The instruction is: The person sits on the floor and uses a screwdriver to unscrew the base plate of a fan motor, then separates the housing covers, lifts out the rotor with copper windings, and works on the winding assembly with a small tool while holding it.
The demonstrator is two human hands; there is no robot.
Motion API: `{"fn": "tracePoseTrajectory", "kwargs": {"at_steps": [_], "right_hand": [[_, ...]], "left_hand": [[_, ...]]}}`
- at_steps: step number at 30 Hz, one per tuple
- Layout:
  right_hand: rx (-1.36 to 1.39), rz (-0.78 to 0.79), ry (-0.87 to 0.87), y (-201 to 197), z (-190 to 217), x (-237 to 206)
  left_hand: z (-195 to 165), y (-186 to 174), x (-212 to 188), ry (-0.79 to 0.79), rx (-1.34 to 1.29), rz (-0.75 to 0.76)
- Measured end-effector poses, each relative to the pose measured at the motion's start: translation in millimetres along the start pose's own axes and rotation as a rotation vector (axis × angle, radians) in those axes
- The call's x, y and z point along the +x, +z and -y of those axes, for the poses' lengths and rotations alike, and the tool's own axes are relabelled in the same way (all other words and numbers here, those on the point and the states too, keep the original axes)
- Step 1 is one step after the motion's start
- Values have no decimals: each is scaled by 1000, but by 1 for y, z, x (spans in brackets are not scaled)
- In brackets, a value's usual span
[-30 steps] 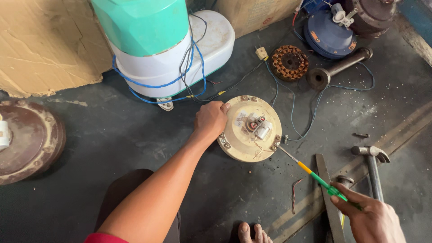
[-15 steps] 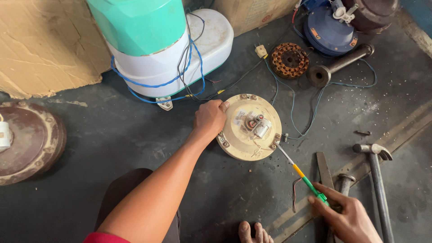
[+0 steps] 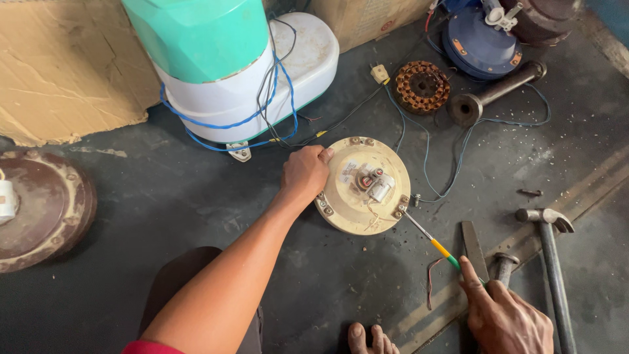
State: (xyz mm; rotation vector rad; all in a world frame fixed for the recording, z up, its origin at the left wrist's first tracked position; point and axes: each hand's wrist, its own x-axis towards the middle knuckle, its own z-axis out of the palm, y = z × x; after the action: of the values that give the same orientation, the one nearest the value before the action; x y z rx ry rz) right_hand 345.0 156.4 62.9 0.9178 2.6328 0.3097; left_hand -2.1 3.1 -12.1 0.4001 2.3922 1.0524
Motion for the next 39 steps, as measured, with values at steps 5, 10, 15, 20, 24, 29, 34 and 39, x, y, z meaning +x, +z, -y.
{"fn": "tracePoseTrajectory", "kwargs": {"at_steps": [5, 10, 15, 20, 24, 29, 34, 39], "right_hand": [[50, -58, 20, -5, 3, -6], [323, -267, 240, 25, 0, 4], [1093, -105, 443, 25, 9, 35], [1264, 65, 435, -17, 62, 71], [1085, -89, 295, -39, 91, 84], [840, -116, 88, -42, 92, 92], [813, -103, -6, -34, 82, 104], [705, -252, -218, -26, 70, 118]], "left_hand": [[-2, 0, 0, -7, -17, -13], [-1, -1, 0, -29, 10, -4], [-2, -1, 0, -30, 22, -3], [-3, -1, 0, -58, 6, 7], [-2, -2, 0, -57, -2, 6], [0, -1, 0, 14, 24, 13], [-1, -1, -1, 6, 26, 3], [-2, -4, -3, -40, -13, 14]]}}
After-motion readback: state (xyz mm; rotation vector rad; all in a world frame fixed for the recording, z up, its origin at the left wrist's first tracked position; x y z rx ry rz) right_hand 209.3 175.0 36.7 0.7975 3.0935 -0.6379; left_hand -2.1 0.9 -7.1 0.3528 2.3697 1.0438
